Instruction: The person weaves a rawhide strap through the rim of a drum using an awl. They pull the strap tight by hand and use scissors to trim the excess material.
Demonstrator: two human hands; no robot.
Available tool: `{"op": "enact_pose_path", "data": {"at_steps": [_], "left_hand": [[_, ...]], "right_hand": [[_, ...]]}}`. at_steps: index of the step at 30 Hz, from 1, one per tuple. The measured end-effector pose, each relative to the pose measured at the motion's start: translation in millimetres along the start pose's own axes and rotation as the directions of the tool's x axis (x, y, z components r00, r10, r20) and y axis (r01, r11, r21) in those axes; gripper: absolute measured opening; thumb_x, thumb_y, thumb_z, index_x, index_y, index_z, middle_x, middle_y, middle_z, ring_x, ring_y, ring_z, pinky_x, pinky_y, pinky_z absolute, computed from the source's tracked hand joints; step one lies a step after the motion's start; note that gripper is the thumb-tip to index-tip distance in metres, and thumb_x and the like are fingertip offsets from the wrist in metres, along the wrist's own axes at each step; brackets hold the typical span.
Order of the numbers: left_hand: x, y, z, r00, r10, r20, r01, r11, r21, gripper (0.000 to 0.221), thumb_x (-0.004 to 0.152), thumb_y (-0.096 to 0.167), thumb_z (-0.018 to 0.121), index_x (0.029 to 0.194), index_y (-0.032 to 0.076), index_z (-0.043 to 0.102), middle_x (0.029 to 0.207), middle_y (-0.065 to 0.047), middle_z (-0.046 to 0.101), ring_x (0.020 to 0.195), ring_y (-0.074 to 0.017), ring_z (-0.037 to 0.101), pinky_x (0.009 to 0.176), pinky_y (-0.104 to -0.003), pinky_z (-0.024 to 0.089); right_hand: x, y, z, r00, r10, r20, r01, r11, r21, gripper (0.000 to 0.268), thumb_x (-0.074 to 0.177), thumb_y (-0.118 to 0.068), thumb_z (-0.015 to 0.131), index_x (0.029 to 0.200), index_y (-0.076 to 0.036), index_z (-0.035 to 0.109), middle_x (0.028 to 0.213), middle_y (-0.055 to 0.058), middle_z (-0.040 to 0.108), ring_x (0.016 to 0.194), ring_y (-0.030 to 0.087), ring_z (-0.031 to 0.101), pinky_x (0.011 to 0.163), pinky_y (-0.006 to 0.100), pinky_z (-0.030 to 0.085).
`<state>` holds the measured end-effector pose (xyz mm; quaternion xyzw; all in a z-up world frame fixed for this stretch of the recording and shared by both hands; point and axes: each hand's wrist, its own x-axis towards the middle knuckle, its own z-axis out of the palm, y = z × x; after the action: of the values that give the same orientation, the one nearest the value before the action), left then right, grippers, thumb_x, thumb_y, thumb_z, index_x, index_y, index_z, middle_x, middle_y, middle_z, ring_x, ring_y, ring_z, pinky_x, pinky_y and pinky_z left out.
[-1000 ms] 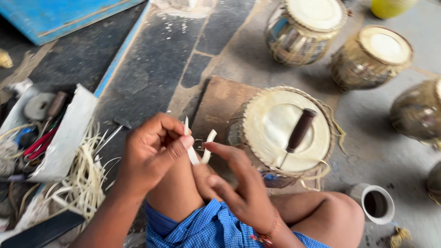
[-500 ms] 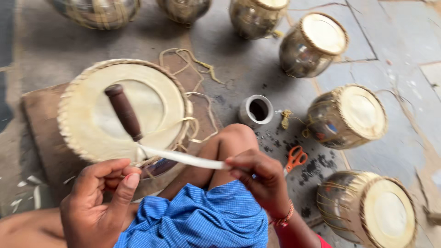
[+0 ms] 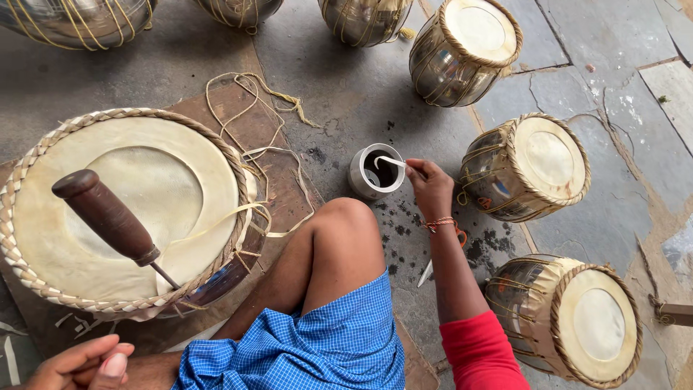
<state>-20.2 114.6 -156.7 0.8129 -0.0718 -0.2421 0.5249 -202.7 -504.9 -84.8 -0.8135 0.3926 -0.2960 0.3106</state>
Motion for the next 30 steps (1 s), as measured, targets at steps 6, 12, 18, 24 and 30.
{"op": "enact_pose_path", "data": {"at_steps": [6, 12, 18, 24, 30], "left_hand": [[-18.6, -24.6, 27.7, 0.959, 0.235, -0.161, -0.239, 0.971, -0.008, 0.035, 0.095, 0.017, 0.071, 0.118, -0.007, 0.062, 0.092, -0.02, 0.076, 0.077, -0.0158, 0.074, 0.076, -0.032, 0.061], [-38.2, 34.7, 78.9, 0.953, 0.27, -0.136, -0.298, 0.917, -0.267, 0.03, 0.094, 0.015, 0.069, 0.116, -0.005, 0.062, 0.092, -0.017, 0.077, 0.08, -0.0147, 0.076, 0.076, -0.032, 0.063], [-45.2, 151.1, 118.0, 0.905, 0.265, 0.334, -0.27, 0.962, -0.033, 0.025, 0.082, 0.019, 0.078, 0.105, 0.009, 0.079, 0.088, -0.004, 0.078, 0.074, -0.0085, 0.078, 0.064, -0.026, 0.062], [-41.0, 234.6, 128.5, 0.904, 0.218, 0.369, -0.039, 0.9, -0.435, 0.042, 0.092, 0.032, 0.066, 0.125, 0.005, 0.069, 0.106, -0.002, 0.079, 0.088, -0.0062, 0.067, 0.078, -0.025, 0.055], [-57.0, 233.2, 85.3, 0.931, 0.34, 0.135, -0.133, 0.657, -0.742, 0.038, 0.102, 0.029, 0.064, 0.111, -0.006, 0.073, 0.095, -0.007, 0.075, 0.09, -0.0119, 0.071, 0.084, -0.028, 0.057]], "right_hand": [[27.1, 29.9, 73.0, 0.964, -0.129, 0.233, 0.215, 0.895, -0.392, 0.016, 0.087, -0.012, 0.079, 0.103, -0.009, 0.08, 0.103, 0.014, 0.076, 0.094, 0.034, 0.071, 0.084, 0.042, 0.055], [12.6, 1.1, 41.0, 0.987, -0.128, 0.097, 0.147, 0.961, -0.235, 0.023, 0.088, -0.01, 0.077, 0.11, -0.007, 0.076, 0.105, 0.011, 0.076, 0.093, 0.025, 0.075, 0.082, 0.036, 0.058], [-67.1, -81.3, -29.3, 0.946, -0.311, -0.096, 0.311, 0.95, -0.011, 0.018, 0.094, -0.005, 0.076, 0.112, -0.006, 0.075, 0.099, 0.007, 0.076, 0.086, 0.012, 0.074, 0.074, 0.025, 0.059], [-175.9, -178.4, -29.7, 0.79, -0.598, -0.134, 0.612, 0.763, 0.208, 0.026, 0.084, 0.006, 0.077, 0.107, -0.005, 0.07, 0.095, 0.008, 0.072, 0.088, 0.02, 0.068, 0.081, 0.029, 0.054], [-231.2, -230.2, 11.3, 0.73, -0.674, 0.115, 0.544, 0.674, 0.499, 0.031, 0.082, 0.003, 0.08, 0.11, -0.005, 0.07, 0.102, 0.008, 0.073, 0.092, 0.02, 0.07, 0.083, 0.031, 0.056]]}}
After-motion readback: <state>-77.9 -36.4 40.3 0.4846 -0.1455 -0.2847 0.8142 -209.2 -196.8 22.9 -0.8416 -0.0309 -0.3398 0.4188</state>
